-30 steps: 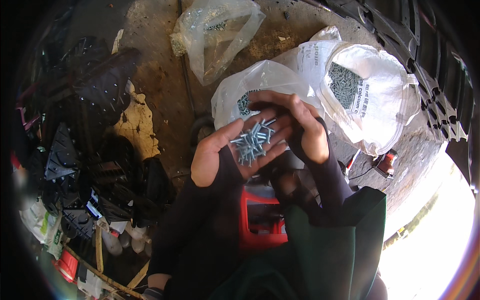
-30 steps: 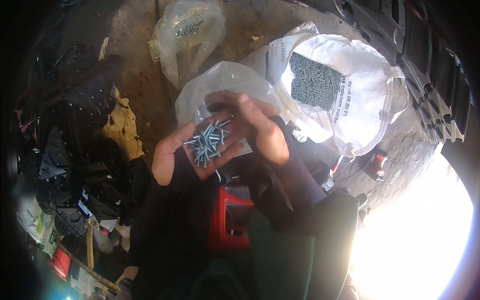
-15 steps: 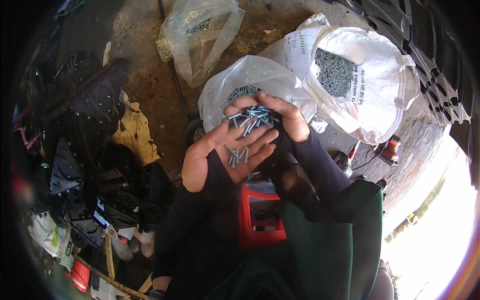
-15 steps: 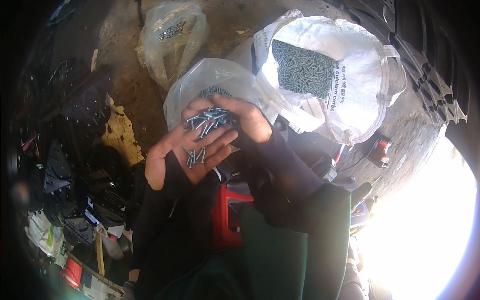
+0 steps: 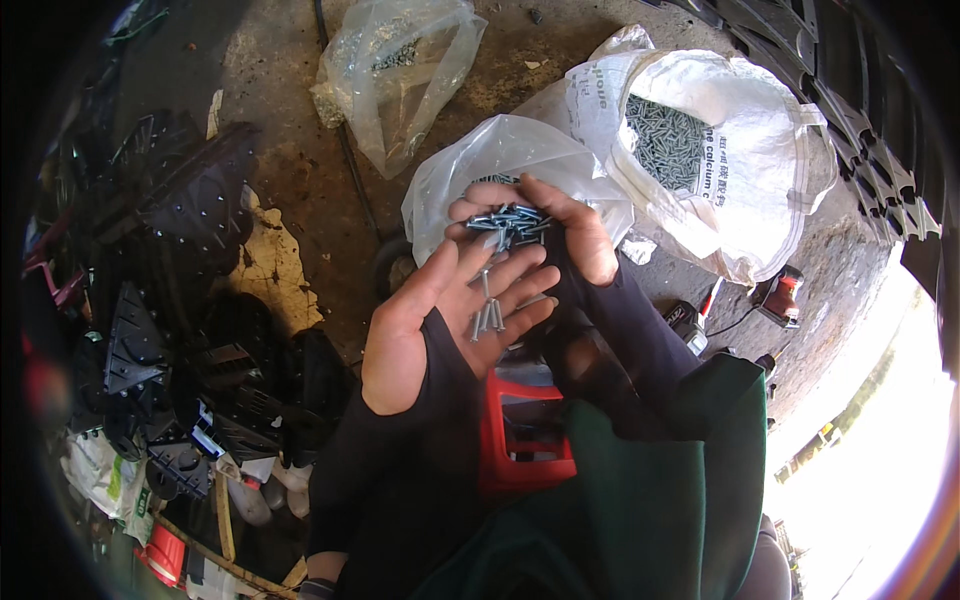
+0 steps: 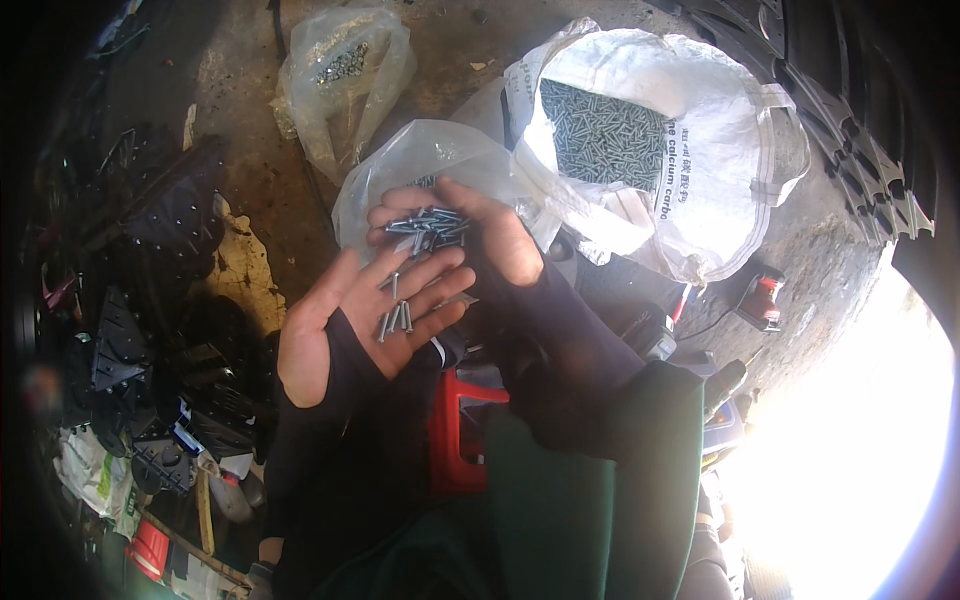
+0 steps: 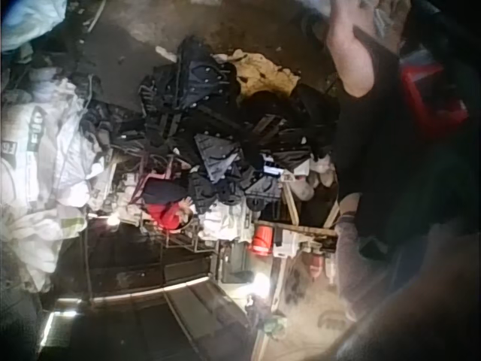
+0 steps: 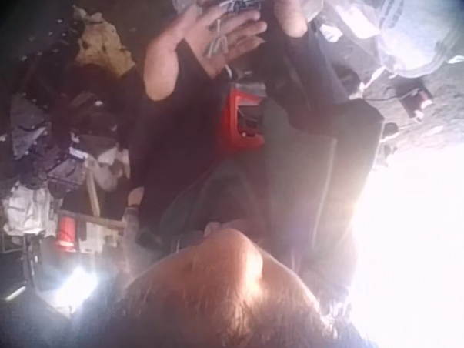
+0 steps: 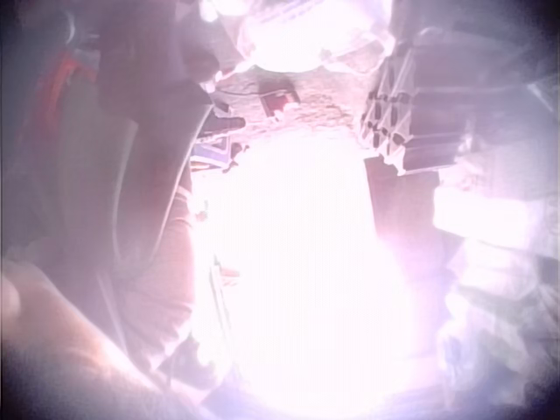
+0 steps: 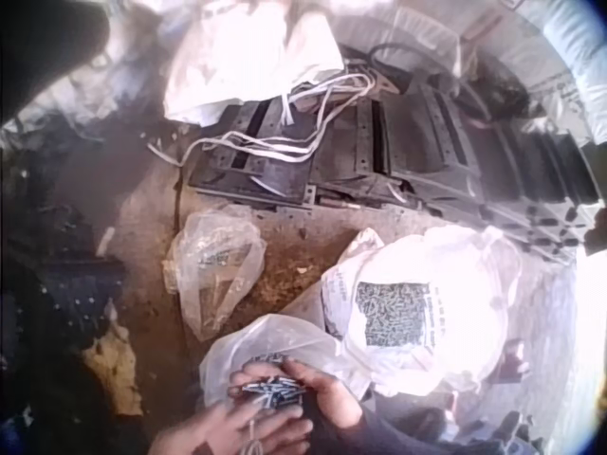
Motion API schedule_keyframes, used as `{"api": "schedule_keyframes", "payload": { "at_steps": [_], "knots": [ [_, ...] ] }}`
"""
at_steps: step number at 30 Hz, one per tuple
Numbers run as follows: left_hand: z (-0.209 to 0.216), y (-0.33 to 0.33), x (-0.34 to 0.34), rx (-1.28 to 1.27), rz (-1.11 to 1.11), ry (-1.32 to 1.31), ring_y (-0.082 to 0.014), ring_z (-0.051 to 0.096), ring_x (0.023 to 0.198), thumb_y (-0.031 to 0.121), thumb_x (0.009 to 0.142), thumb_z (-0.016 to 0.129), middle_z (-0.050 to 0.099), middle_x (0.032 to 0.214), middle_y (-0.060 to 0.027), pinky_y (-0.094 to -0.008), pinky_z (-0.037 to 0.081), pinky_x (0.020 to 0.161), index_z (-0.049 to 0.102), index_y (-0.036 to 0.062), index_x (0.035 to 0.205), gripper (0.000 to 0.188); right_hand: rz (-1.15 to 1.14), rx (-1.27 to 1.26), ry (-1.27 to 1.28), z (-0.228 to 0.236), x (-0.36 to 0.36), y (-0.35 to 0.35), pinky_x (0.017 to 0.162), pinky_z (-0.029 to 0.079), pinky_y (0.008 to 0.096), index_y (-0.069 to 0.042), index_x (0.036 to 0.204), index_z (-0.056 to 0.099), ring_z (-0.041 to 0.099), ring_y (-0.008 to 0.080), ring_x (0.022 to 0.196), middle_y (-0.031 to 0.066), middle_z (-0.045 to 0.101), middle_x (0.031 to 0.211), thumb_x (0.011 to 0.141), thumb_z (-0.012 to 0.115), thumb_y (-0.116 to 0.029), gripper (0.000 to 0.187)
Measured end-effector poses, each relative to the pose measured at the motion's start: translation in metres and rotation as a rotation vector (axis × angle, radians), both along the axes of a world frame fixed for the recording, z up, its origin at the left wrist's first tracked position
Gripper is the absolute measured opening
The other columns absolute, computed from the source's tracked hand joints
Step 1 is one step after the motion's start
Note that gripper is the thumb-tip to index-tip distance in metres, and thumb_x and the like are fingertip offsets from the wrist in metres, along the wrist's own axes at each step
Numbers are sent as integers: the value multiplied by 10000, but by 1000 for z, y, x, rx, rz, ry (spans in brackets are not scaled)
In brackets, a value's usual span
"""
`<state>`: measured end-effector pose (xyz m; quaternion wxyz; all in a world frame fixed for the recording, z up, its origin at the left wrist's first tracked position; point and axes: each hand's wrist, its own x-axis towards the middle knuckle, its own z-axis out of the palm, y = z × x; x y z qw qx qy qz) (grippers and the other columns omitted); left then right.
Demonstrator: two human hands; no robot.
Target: The person sits on a red stool and repeatedly scoops small metal screws from a white sack into their hands, inspects them, and returns them to the sack. The process is repeated multiple times with no visible final assembly or placement.
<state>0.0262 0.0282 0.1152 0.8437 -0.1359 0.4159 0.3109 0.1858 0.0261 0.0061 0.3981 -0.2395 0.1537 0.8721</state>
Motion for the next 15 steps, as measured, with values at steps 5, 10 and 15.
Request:
{"api": "schedule_keyframes", "payload": {
  "at_steps": [5,10,15],
  "knots": [
    [3,3,0,-1,27,-40,-352,414,1346,522,1022,423,417,1413,-236,-455,366,1100,323,-78,1445,741,70,20,-45,9,-2,1,926,533,381,46,1217,557,640,279,1039,179,639,1168,1044,371,-333,456],
    [4,4,-6,-42,42,-82,-354,365,1387,565,1017,403,392,1447,-247,-464,294,1156,312,-73,1458,781,13,-67,-63,18,-4,-1,897,533,360,29,1213,560,648,239,1010,152,646,1137,1048,372,-317,427],
    [12,5,-17,12,36,-108,-369,339,1417,552,1035,332,360,1493,-257,-478,262,1178,293,-69,1477,763,3,-81,-62,15,-4,-1,930,518,397,39,1235,551,649,279,1037,178,650,1173,1046,396,-311,426]
  ]
}}
